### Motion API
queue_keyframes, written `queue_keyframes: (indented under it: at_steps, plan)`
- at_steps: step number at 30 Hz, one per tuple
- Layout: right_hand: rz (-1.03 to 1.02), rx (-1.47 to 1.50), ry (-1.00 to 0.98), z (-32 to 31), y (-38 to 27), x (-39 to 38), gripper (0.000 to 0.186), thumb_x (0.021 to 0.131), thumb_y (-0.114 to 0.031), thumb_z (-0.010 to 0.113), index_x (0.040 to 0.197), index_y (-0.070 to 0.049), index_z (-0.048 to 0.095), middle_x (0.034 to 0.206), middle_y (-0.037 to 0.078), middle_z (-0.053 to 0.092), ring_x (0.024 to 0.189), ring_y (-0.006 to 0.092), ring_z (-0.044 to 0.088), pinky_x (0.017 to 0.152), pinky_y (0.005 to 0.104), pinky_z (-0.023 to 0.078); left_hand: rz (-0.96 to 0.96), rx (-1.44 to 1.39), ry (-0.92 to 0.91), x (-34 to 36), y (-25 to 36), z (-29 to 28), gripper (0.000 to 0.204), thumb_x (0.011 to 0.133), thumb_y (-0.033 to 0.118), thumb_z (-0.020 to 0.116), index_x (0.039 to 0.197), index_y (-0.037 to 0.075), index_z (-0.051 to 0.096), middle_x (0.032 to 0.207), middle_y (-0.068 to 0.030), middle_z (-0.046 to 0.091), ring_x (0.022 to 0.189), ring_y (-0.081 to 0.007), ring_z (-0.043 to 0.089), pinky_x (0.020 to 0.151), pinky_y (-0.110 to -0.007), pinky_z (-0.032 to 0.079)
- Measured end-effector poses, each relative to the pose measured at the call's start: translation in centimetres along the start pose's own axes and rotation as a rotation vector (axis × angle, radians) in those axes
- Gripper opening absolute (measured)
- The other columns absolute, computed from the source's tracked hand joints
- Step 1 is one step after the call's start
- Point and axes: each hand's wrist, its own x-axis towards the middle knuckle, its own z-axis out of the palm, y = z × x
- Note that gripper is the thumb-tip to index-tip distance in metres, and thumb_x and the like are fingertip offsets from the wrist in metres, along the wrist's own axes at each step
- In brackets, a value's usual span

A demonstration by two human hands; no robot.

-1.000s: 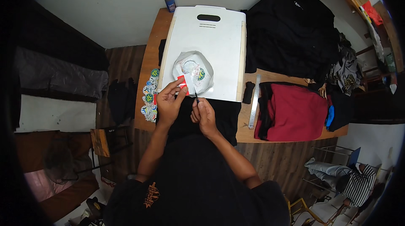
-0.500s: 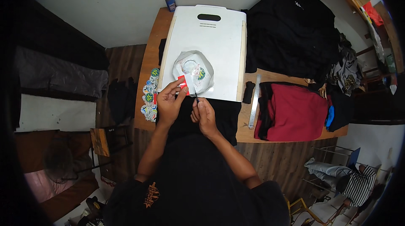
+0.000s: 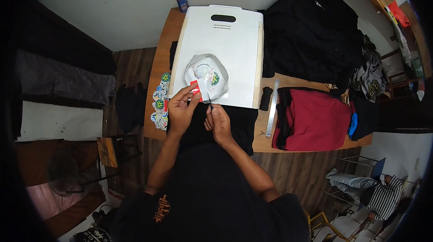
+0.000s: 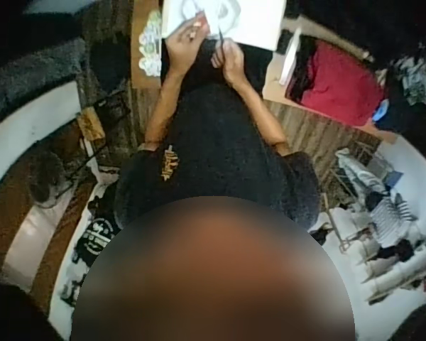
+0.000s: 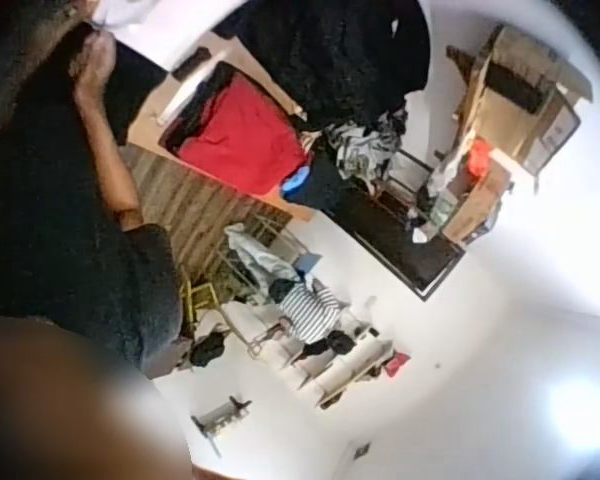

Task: Applying labels and preparing stickers for clothing items.

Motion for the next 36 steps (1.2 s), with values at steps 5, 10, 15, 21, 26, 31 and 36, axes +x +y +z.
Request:
queue_keyframes:
  at_steps: [5,10,15,21,26,31,36]
  plan:
    - [0.010,-0.059,-0.015,-0.07,-0.13,-0.02,0.030,0.105,-0.034,0.034,0.097,-0.007,0.045,0.056,-0.003,0.027,0.043,0.0068,0.021,0.044,0.0247,0.022,-0.004,-0.001,0.004,-0.02,-0.01,0.02,0.033,0.086,-0.008,0.064,0.119,-0.009,0.059,0.110,-0.0135,0.065,0.090,-0.0117,0.063,0.080,-0.023,0.051]
    - [-0.010,-0.078,-0.020,-0.20,0.12,0.04,0.029,0.105,-0.033,0.034,0.097,-0.007,0.045,0.056,-0.003,0.027,0.043,0.0069,0.021,0.044,0.0249,0.022,-0.028,-0.006,0.001,-0.02,-0.14,-0.19,0.034,0.086,-0.008,0.064,0.119,-0.010,0.059,0.110,-0.0135,0.065,0.090,-0.0115,0.062,0.080,-0.023,0.051]
    - [-0.006,-0.084,-0.009,-0.25,0.20,-0.07,0.031,0.105,-0.034,0.034,0.096,-0.007,0.045,0.056,-0.003,0.027,0.043,0.0069,0.021,0.044,0.0250,0.022,-0.011,-0.027,-0.004,-0.09,-0.12,-0.16,0.034,0.086,-0.008,0.064,0.120,-0.009,0.059,0.110,-0.0133,0.065,0.091,-0.0117,0.062,0.080,-0.023,0.051]
    - [0.014,-0.055,-0.007,-0.08,-0.10,-0.15,0.034,0.105,-0.037,0.033,0.096,-0.007,0.045,0.056,-0.003,0.027,0.043,0.0069,0.021,0.044,0.0249,0.022,-0.020,-0.031,-0.011,-0.01,-0.15,-0.18,0.034,0.086,-0.008,0.064,0.119,-0.009,0.059,0.110,-0.0132,0.065,0.091,-0.0118,0.063,0.081,-0.023,0.051]
    - [0.012,-0.061,-0.023,-0.23,-0.40,0.02,0.033,0.105,-0.036,0.033,0.096,-0.007,0.045,0.056,-0.003,0.027,0.043,0.0071,0.022,0.044,0.0249,0.022,-0.015,-0.012,-0.015,-0.06,0.20,0.22,0.034,0.088,-0.006,0.064,0.121,-0.009,0.058,0.108,-0.0116,0.066,0.090,-0.0092,0.062,0.083,-0.021,0.050]
    - [0.002,-0.077,-0.019,-0.52,-0.15,0.10,0.032,0.105,-0.036,0.033,0.096,-0.007,0.045,0.056,-0.003,0.027,0.043,0.0073,0.022,0.044,0.0250,0.022,-0.014,-0.010,-0.019,-0.08,0.05,0.19,0.034,0.087,-0.006,0.064,0.121,-0.009,0.058,0.112,-0.0122,0.065,0.090,-0.0096,0.063,0.083,-0.022,0.050]
    - [-0.006,-0.043,-0.035,-0.44,-0.33,0.05,0.031,0.105,-0.034,0.033,0.097,-0.007,0.045,0.056,-0.003,0.027,0.043,0.0074,0.022,0.044,0.0251,0.022,-0.020,-0.009,-0.017,-0.08,0.14,0.21,0.034,0.087,-0.006,0.063,0.121,-0.009,0.058,0.111,-0.0124,0.065,0.091,-0.0097,0.063,0.083,-0.022,0.050]
